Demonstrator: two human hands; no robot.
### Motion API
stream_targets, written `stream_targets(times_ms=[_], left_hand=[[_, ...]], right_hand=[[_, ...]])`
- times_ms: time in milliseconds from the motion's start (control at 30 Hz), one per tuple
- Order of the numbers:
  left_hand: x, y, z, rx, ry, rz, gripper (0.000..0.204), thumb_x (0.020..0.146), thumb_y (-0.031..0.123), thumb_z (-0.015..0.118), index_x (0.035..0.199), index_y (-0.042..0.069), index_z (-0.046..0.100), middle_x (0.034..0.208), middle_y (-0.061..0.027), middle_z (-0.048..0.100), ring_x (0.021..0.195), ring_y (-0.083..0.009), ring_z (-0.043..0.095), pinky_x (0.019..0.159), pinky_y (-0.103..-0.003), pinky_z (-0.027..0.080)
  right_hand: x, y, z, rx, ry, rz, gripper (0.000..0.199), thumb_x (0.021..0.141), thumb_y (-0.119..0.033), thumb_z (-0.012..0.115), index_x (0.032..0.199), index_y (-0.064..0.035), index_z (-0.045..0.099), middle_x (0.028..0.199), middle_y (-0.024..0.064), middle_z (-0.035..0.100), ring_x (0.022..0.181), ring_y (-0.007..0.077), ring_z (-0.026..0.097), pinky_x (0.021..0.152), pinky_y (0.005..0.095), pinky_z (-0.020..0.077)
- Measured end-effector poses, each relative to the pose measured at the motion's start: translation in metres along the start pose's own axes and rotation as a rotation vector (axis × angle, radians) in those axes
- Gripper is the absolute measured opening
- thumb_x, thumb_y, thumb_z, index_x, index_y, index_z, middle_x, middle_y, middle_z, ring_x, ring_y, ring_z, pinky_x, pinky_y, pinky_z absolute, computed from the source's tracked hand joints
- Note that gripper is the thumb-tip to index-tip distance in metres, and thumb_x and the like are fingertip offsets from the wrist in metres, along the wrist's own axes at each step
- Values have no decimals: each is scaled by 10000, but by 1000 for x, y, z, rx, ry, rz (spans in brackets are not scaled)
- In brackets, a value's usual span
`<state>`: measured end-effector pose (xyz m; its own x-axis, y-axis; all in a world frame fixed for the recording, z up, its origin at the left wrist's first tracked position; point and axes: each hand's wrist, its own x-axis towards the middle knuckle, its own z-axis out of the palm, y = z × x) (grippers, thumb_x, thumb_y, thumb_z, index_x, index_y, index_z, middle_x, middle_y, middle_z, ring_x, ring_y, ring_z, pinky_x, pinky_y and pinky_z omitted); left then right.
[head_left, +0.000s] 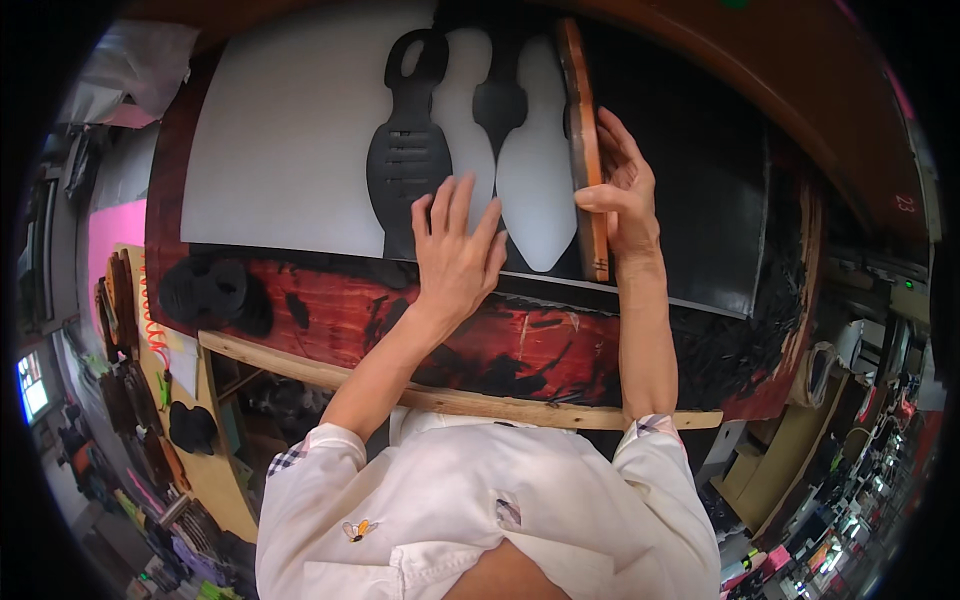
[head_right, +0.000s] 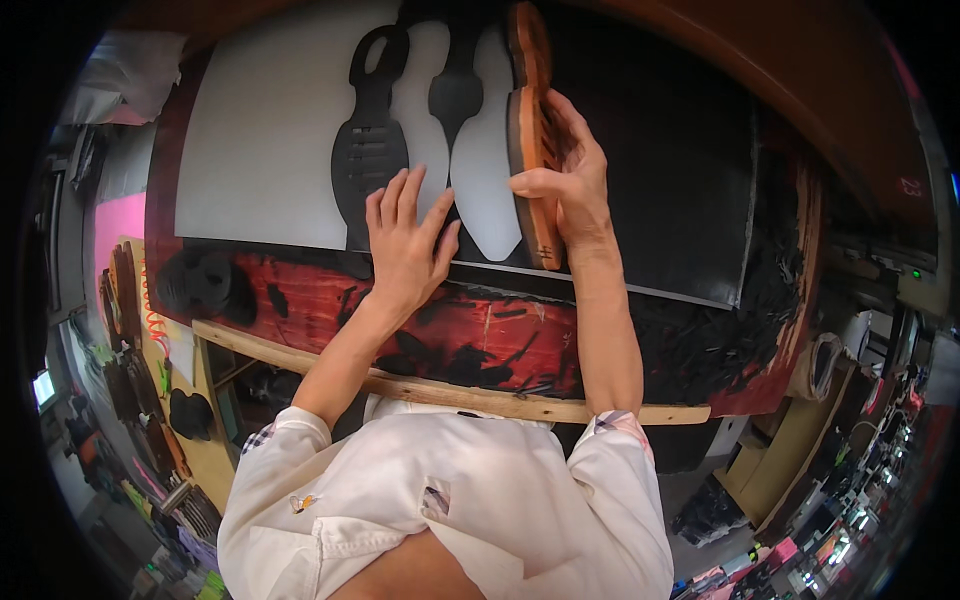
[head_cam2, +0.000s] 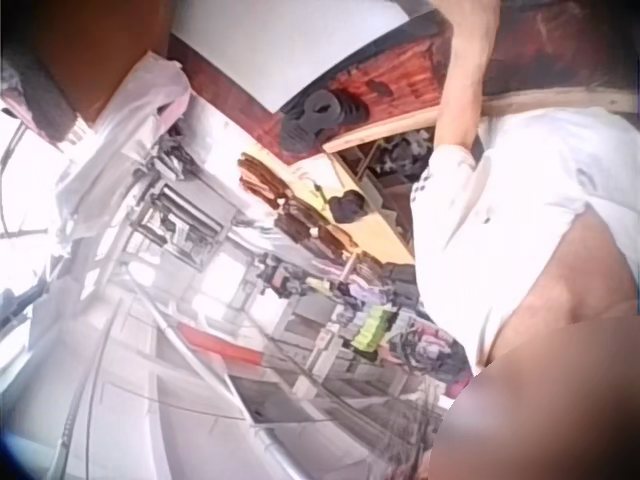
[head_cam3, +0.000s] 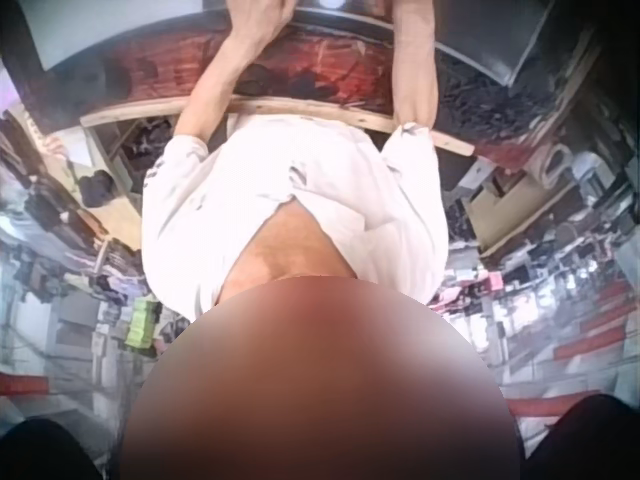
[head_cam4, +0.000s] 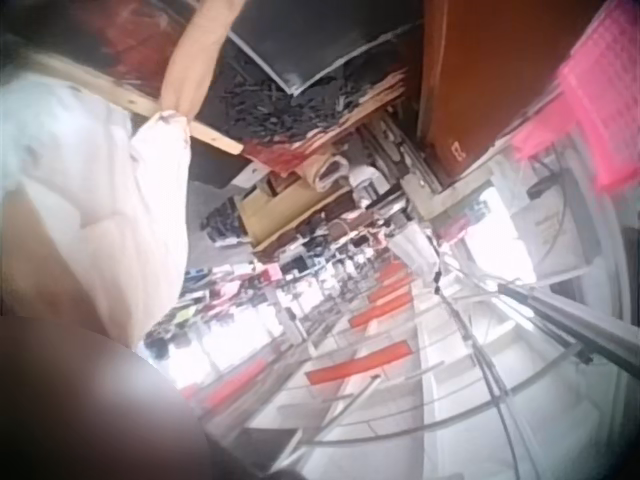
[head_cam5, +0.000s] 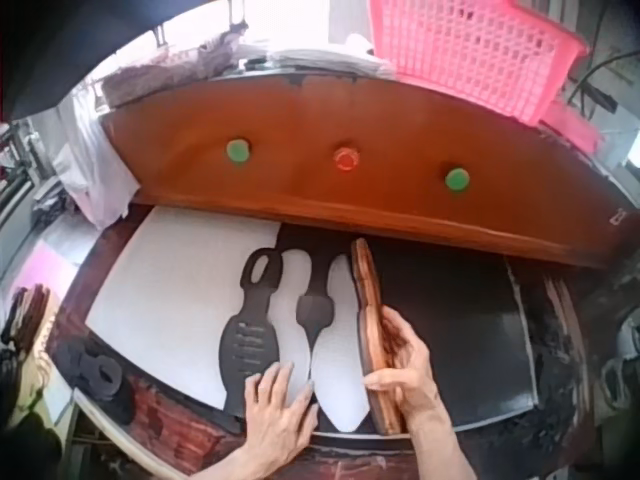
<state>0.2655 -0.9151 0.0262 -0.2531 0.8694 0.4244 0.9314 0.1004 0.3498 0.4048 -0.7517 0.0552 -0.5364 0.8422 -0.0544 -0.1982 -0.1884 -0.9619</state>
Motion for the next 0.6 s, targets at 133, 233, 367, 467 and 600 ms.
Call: stream_targets(times_ms=[133, 233, 367, 467, 600], left_hand=[[64, 29, 12, -976, -109, -525, 486, 885, 262, 727, 1280, 10, 598, 1151, -145, 630, 898, -210, 614, 818, -330, 486], [92, 44, 19, -1475, -195, -717, 435, 918, 219, 712, 1237, -56, 605, 1025, -113, 668, 754, -136, 618, 697, -247, 501], [94, 40, 16, -1526, -128, -586, 289, 938, 124, 672, 1163, -57, 651, 896, -86, 679, 702, -109, 617, 633, -233, 504], [86, 19, 15, -936, -114, -488, 166, 877, 66, 673, 1017, -25, 667, 766, -51, 668, 656, -80, 603, 597, -231, 490], [74, -26, 12, -444, 121, -393, 188, 776, 54, 644, 947, -22, 619, 740, -159, 627, 649, -292, 635, 621, -376, 511]], right_hand=[[-1, -3, -10, 165, -35, 53, 1042, 484, -120, 730, 1456, 37, 388, 1315, 194, 518, 1245, 292, 516, 1110, 362, 384], [1, -4, -15, 258, -39, 140, 1065, 474, -141, 725, 1461, 49, 371, 1289, 185, 525, 1226, 291, 522, 1105, 349, 387], [4, -7, -14, 189, -23, 99, 1078, 455, -160, 724, 1455, 51, 381, 1241, 179, 530, 1184, 283, 539, 1084, 341, 409], [3, -9, -11, 222, -8, 108, 1067, 454, -176, 716, 1451, 34, 399, 1239, 176, 532, 1176, 276, 542, 1081, 331, 412], [-7, -17, -18, 274, 28, 92, 1044, 450, -180, 693, 1437, 31, 425, 1203, 179, 569, 1113, 272, 584, 1027, 319, 451]])
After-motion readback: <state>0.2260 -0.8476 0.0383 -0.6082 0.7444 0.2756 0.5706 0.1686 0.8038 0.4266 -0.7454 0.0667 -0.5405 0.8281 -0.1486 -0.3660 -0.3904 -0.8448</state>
